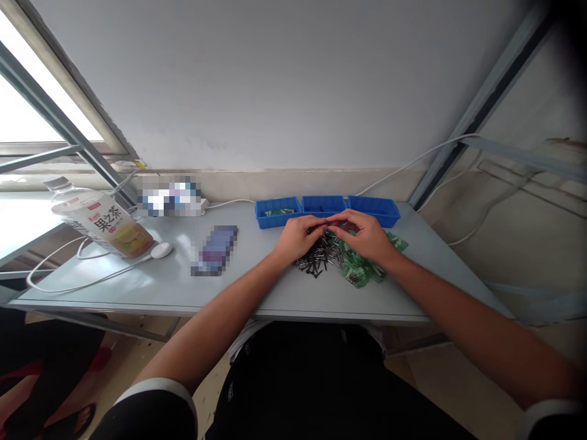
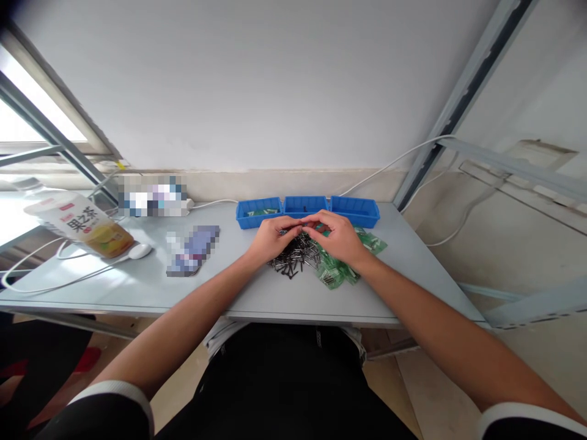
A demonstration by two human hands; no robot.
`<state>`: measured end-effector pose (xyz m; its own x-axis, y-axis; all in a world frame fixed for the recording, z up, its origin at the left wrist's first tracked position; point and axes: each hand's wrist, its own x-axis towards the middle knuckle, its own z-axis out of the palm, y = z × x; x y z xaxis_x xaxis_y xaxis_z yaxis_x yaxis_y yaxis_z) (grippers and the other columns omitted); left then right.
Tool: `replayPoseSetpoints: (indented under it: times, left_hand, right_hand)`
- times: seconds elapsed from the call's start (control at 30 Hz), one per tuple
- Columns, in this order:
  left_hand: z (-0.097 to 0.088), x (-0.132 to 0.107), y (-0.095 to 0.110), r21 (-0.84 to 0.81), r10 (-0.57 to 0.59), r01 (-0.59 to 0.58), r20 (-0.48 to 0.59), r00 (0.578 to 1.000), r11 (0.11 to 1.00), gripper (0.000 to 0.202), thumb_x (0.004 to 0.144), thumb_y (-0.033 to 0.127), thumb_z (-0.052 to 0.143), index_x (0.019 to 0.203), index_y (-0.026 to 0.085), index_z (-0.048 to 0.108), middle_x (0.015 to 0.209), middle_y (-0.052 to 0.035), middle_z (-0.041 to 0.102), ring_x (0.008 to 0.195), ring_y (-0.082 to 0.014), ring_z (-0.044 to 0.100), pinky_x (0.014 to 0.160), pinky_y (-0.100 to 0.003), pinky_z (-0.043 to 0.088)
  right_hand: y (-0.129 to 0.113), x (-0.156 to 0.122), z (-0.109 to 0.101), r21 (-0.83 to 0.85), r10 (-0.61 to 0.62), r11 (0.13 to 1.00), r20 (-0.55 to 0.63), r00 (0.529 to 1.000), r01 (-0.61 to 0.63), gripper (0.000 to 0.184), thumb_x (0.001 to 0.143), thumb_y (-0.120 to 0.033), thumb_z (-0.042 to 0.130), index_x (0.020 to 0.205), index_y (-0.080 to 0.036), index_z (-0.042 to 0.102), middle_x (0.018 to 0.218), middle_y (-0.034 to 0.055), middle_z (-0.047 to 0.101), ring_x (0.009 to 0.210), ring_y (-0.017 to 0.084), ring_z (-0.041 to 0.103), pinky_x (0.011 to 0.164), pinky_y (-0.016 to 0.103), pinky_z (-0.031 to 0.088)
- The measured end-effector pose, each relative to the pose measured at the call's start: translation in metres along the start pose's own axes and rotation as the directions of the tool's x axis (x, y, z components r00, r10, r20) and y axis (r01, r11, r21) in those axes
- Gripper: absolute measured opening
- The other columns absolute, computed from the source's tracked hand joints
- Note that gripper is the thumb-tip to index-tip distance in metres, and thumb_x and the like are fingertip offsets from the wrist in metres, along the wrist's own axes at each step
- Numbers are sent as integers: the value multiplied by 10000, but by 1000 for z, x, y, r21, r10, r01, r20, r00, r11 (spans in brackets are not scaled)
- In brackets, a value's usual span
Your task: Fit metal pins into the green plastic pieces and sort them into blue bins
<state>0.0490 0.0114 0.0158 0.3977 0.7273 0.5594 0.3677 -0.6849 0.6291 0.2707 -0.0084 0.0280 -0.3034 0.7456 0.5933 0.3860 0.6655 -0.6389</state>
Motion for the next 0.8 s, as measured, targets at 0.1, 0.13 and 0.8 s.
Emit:
replayPoseSetpoints:
  times: [0.1,0.13,0.8]
  left_hand:
    - [2,0,-1,-26,14,-14,-8,1000,1000,249,988,247,669,1183,206,818,1143,-72,821,1015,-216,773,936,-345,599]
    - [2,0,0,-34,19,-19,-9,1000,999,266,985,231,665,1206,209,812,1173,-70,817,1044,-218,772,954,-347,600]
    - [5,1,-2,-206,-137,114,-100,985,972,159,920,135,639,1036,180,738,1028,-67,799,931,-190,793,852,-307,631]
  right_hand:
    - [-1,-1,0,-37,-26,999,-13,1000,26,201,981,-386,708,1119,-257,777,1048,75,755,883,238,723,776,392,636]
    - [-1,-1,0,-42,-41,998,-14,999,40,169,982,-370,701,1082,-252,770,1044,76,749,888,238,720,776,389,635]
    - [1,0,-2,-123,-22,992,16,1000,24,125,974,-321,679,982,-233,767,997,69,768,853,222,717,725,352,598]
